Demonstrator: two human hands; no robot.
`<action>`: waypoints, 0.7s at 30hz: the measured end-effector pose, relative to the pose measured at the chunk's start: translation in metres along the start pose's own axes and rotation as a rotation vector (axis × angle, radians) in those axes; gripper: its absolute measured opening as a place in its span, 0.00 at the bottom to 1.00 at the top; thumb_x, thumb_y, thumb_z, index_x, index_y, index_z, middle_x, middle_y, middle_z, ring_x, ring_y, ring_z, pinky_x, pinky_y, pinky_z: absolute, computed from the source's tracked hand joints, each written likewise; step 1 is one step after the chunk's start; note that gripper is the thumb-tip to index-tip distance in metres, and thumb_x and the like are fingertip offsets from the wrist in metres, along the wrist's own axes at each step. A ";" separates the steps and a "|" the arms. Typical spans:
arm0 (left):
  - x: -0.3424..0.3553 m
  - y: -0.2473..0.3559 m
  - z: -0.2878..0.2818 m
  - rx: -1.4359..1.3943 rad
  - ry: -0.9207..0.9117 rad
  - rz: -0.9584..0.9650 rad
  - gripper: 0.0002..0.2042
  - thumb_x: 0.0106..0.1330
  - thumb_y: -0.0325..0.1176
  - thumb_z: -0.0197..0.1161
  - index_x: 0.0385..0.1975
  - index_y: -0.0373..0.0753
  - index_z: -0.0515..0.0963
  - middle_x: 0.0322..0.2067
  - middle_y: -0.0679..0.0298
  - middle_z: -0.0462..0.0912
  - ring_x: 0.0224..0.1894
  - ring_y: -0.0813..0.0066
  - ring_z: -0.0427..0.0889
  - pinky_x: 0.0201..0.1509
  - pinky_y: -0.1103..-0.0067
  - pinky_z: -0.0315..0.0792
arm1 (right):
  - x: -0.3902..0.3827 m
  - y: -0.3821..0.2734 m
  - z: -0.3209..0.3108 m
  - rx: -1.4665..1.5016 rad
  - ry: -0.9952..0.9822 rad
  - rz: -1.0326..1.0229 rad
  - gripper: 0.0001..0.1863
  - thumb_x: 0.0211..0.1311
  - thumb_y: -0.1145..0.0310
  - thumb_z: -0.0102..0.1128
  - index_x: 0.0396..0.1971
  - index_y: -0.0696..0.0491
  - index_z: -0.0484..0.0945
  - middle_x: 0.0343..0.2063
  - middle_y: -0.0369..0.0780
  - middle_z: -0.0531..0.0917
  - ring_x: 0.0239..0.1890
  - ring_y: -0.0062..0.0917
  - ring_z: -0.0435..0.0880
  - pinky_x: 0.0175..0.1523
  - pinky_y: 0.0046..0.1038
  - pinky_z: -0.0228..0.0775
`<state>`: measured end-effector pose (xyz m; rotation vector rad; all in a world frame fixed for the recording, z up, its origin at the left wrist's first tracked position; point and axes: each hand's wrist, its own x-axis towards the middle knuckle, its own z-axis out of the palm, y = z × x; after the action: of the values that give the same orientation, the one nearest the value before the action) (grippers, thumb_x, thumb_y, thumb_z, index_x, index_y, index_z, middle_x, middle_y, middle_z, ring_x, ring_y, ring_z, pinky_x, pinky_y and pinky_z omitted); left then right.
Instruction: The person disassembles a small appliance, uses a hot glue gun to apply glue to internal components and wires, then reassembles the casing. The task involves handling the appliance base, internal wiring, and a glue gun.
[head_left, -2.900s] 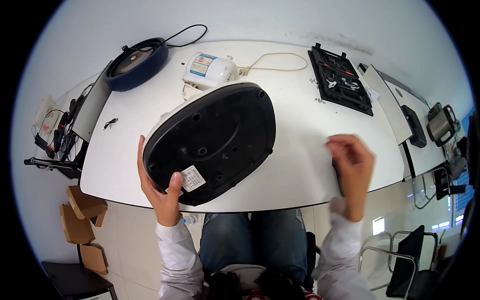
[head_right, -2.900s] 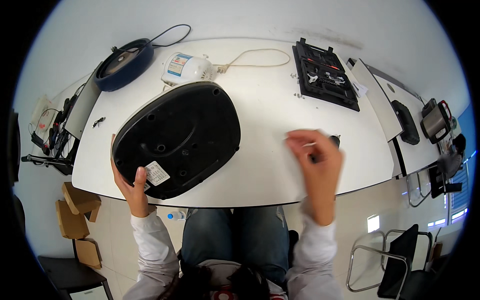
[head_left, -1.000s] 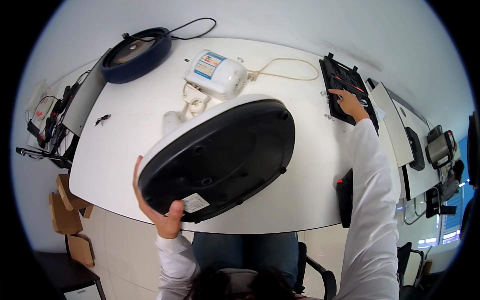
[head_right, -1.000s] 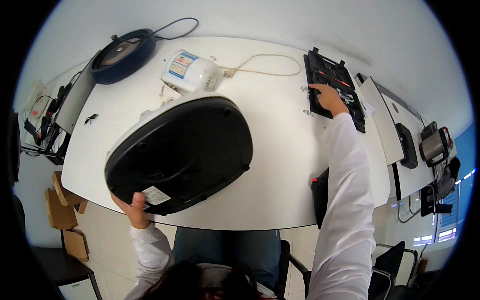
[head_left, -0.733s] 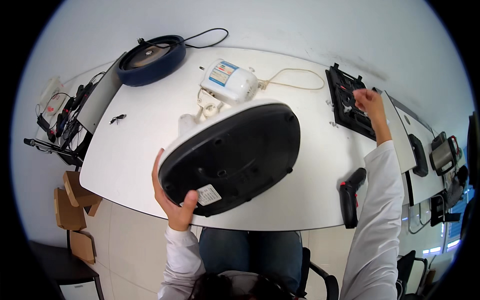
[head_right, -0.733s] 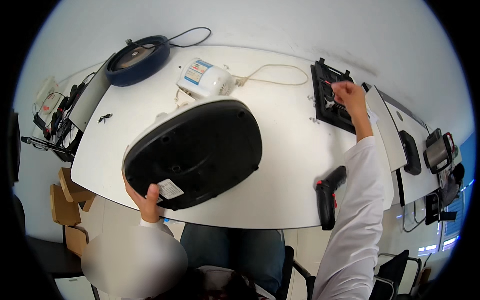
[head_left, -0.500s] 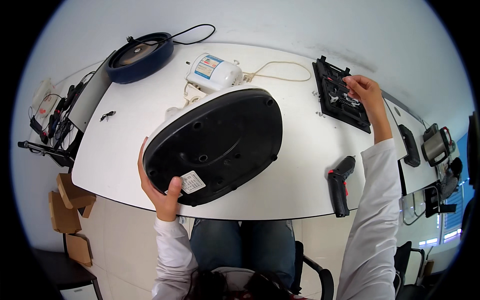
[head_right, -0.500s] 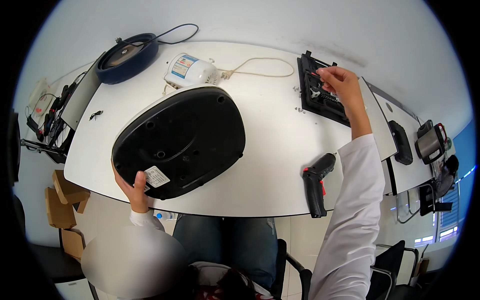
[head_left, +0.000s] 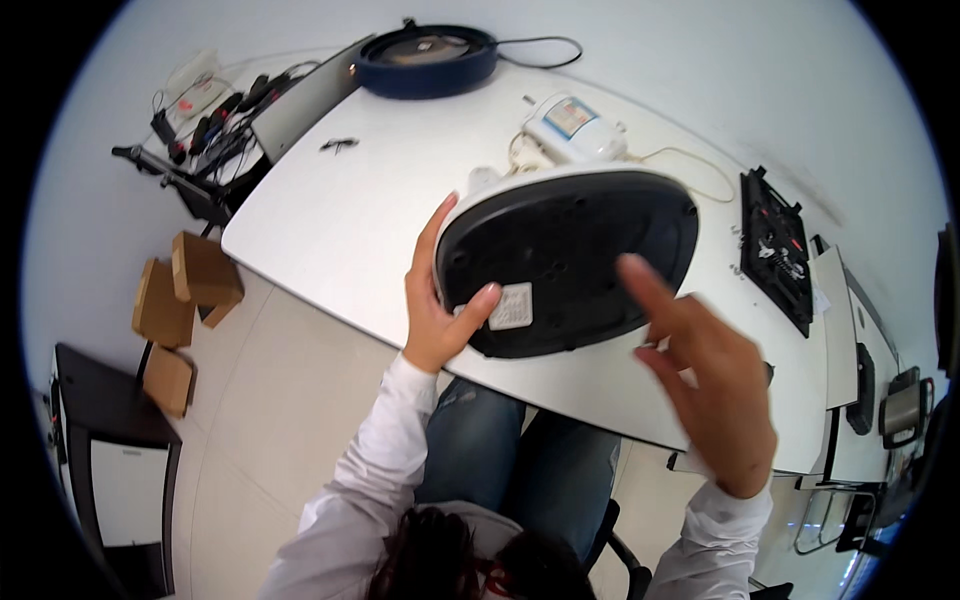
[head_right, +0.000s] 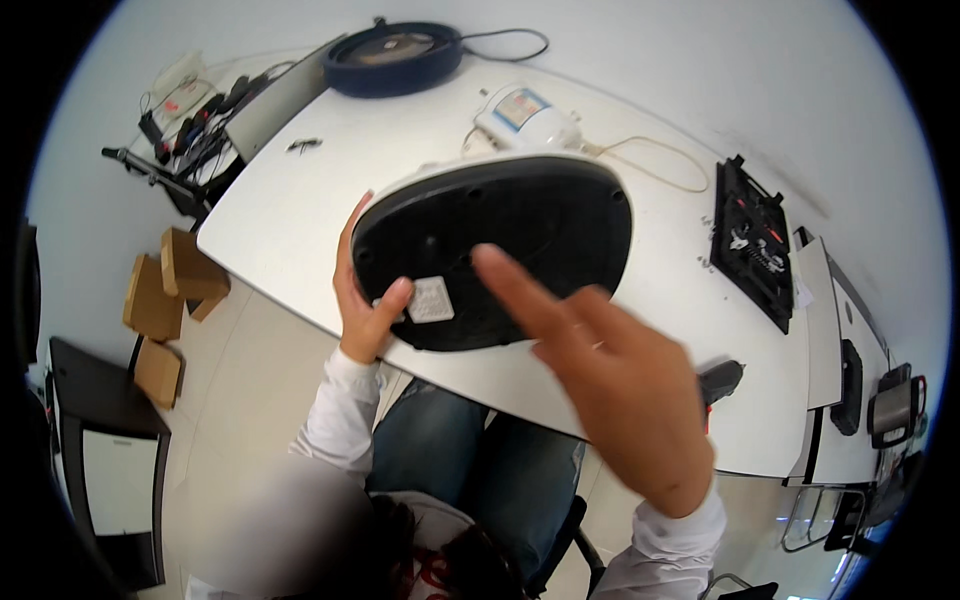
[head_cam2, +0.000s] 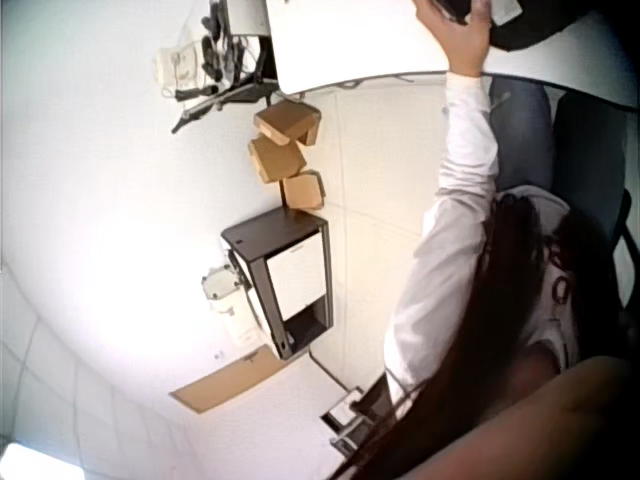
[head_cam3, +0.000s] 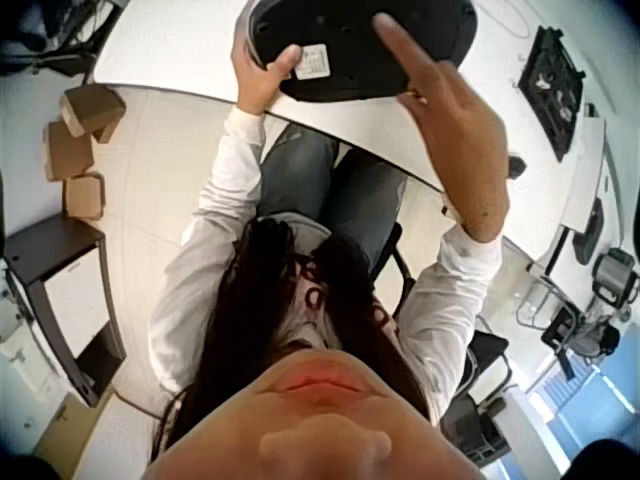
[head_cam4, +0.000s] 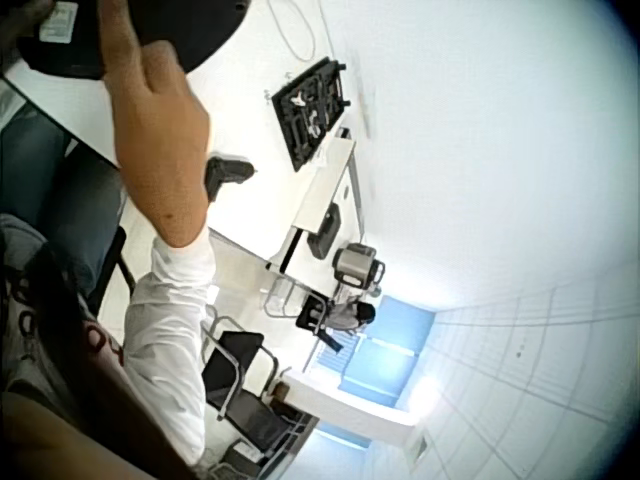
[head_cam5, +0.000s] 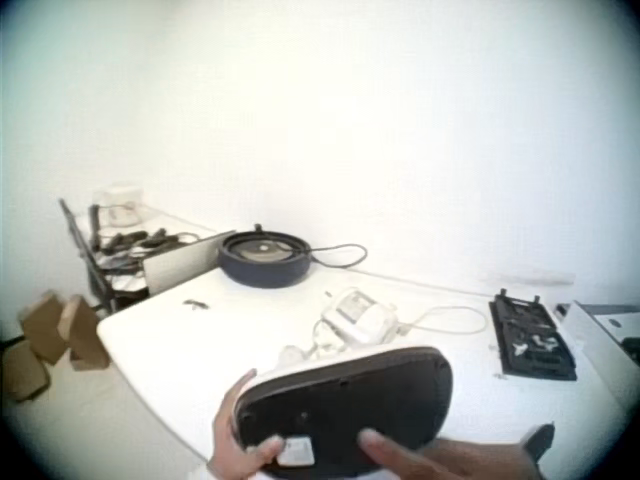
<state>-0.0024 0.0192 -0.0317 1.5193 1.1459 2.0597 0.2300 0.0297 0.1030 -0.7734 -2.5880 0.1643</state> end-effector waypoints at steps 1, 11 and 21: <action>0.002 0.001 0.000 -0.030 -0.007 0.001 0.40 0.53 0.38 0.67 0.64 0.31 0.55 0.54 0.51 0.71 0.54 0.64 0.74 0.60 0.74 0.65 | 0.003 -0.016 0.005 -0.067 -0.140 0.061 0.37 0.49 0.79 0.62 0.63 0.45 0.65 0.23 0.38 0.76 0.20 0.23 0.72 0.26 0.22 0.68; 0.001 -0.001 0.000 0.082 0.040 0.031 0.40 0.51 0.44 0.68 0.62 0.31 0.59 0.57 0.51 0.66 0.57 0.63 0.70 0.60 0.73 0.64 | 0.027 -0.029 0.053 -0.102 -0.045 -0.062 0.40 0.47 0.80 0.52 0.65 0.39 0.62 0.18 0.36 0.66 0.18 0.27 0.72 0.23 0.26 0.65; -0.002 0.001 0.004 0.022 0.046 -0.050 0.41 0.50 0.46 0.68 0.62 0.30 0.59 0.57 0.50 0.66 0.57 0.63 0.70 0.60 0.72 0.64 | 0.016 -0.008 0.036 -0.050 0.041 0.240 0.45 0.52 0.75 0.61 0.69 0.39 0.50 0.22 0.37 0.74 0.19 0.29 0.77 0.22 0.28 0.68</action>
<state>0.0017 0.0189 -0.0318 1.4457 1.2150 2.0659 0.1981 0.0318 0.0789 -1.0940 -2.4633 0.1539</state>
